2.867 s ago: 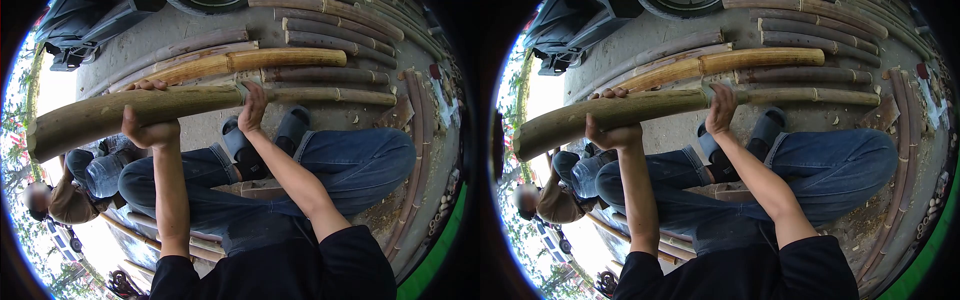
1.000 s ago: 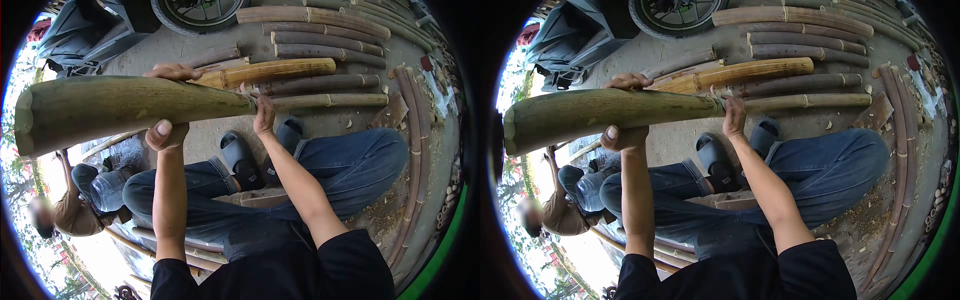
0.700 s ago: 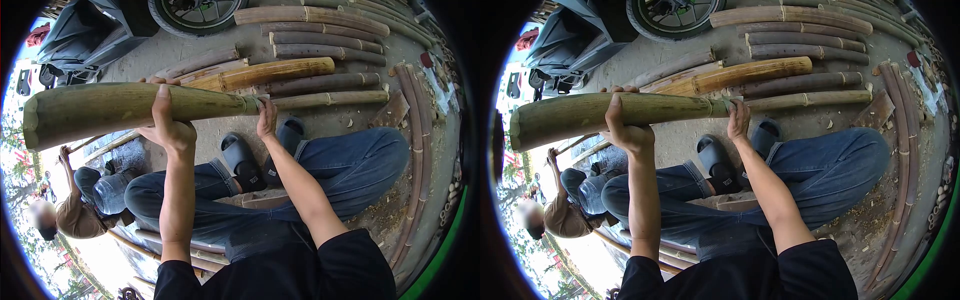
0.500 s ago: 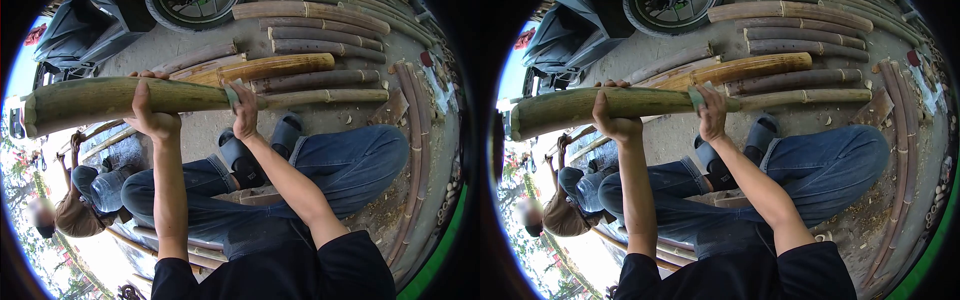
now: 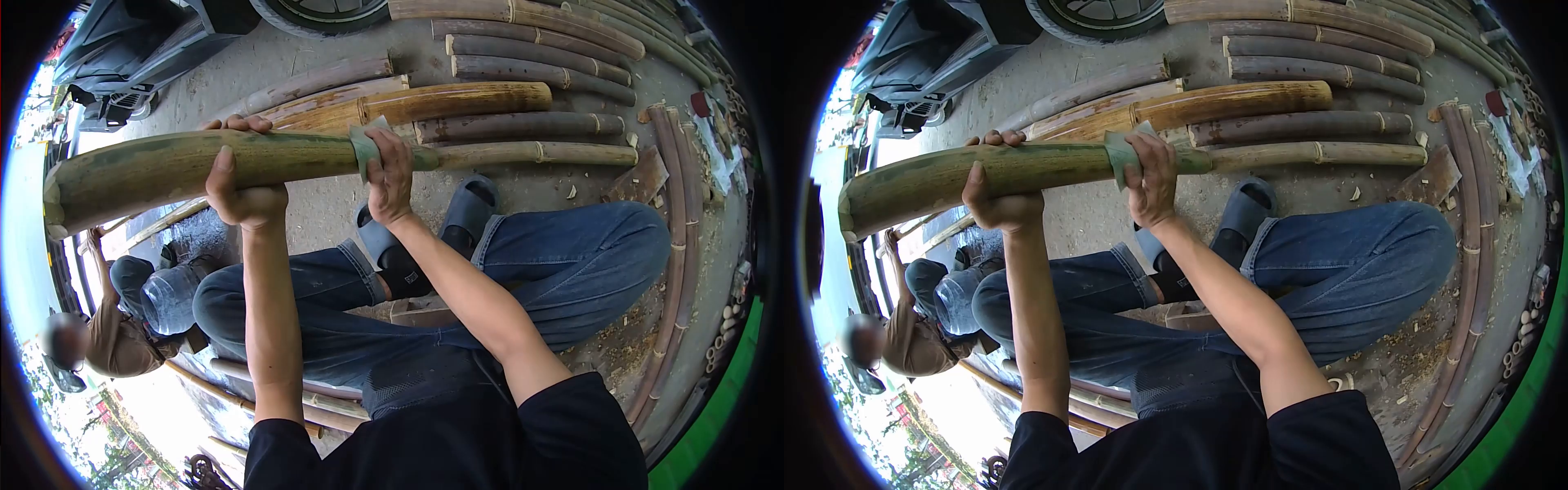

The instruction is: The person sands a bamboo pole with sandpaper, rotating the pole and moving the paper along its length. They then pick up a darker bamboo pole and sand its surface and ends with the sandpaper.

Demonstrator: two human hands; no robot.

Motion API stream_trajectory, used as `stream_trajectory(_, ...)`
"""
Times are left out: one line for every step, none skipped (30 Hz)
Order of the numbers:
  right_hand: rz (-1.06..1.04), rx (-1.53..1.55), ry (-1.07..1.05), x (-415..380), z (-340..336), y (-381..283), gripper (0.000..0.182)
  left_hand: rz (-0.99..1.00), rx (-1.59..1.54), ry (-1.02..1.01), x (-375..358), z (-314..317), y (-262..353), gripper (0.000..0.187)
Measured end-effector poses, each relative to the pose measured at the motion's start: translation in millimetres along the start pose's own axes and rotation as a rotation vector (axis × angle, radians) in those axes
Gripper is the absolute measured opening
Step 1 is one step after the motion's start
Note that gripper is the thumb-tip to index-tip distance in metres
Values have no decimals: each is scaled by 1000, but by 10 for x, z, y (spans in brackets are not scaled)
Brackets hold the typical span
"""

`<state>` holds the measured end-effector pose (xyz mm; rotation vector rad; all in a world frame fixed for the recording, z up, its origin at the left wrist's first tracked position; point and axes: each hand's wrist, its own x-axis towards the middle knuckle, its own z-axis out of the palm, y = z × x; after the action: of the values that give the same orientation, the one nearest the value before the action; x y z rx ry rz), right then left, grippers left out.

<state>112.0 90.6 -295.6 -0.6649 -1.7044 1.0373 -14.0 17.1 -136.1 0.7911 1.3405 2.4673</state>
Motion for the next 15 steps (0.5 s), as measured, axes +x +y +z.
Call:
stream_trajectory(26, -59, -17, -104, -46, 254, 50, 4, -23, -16, -19, -58, -11, 59)
stream_trajectory(48, -116, -34, -190, -94, 559, 49, 12, -47, -32, 8, -91, -24, 59)
stream_trajectory(110, -183, -55, -287, -186, 894, 48, 24, -51, -32, 50, -111, -25, 59)
stream_trajectory(186, -214, -62, -380, -245, 1174, 48, 23, -70, -64, 46, -153, -22, 59)
stream_trajectory(265, -248, -68, -432, -275, 1339, 48, 17, -89, -97, 22, -179, -32, 58)
stream_trajectory(270, -250, -70, -384, -232, 1247, 48, 27, -79, -103, 16, -155, -26, 58)
stream_trajectory(186, -177, -51, -283, -147, 969, 48, 13, -76, -98, 16, -149, -32, 58)
stream_trajectory(110, -107, -32, -200, -76, 636, 48, 0, -78, -80, 5, -158, -30, 58)
stream_trajectory(53, -33, -30, -85, -17, 285, 51, 1, -86, -70, 25, -148, -36, 59)
stream_trajectory(18, -44, -13, -87, 24, 220, 53, 1, -69, -61, 37, -131, -22, 60)
stream_trajectory(-15, -53, 2, -85, 42, 163, 55, 2, -66, -64, 23, -152, -9, 60)
stream_trajectory(-26, -86, -11, -143, 13, 297, 56, 5, -64, -61, 21, -192, -13, 61)
stream_trajectory(-46, -117, -18, -224, -42, 580, 57, 17, -66, -64, 52, -214, -23, 62)
stream_trajectory(44, -200, -32, -321, -132, 857, 54, 19, -47, -42, 50, -217, -19, 62)
stream_trajectory(135, -234, -20, -445, -195, 1214, 51, 22, -46, -40, 64, -209, -20, 62)
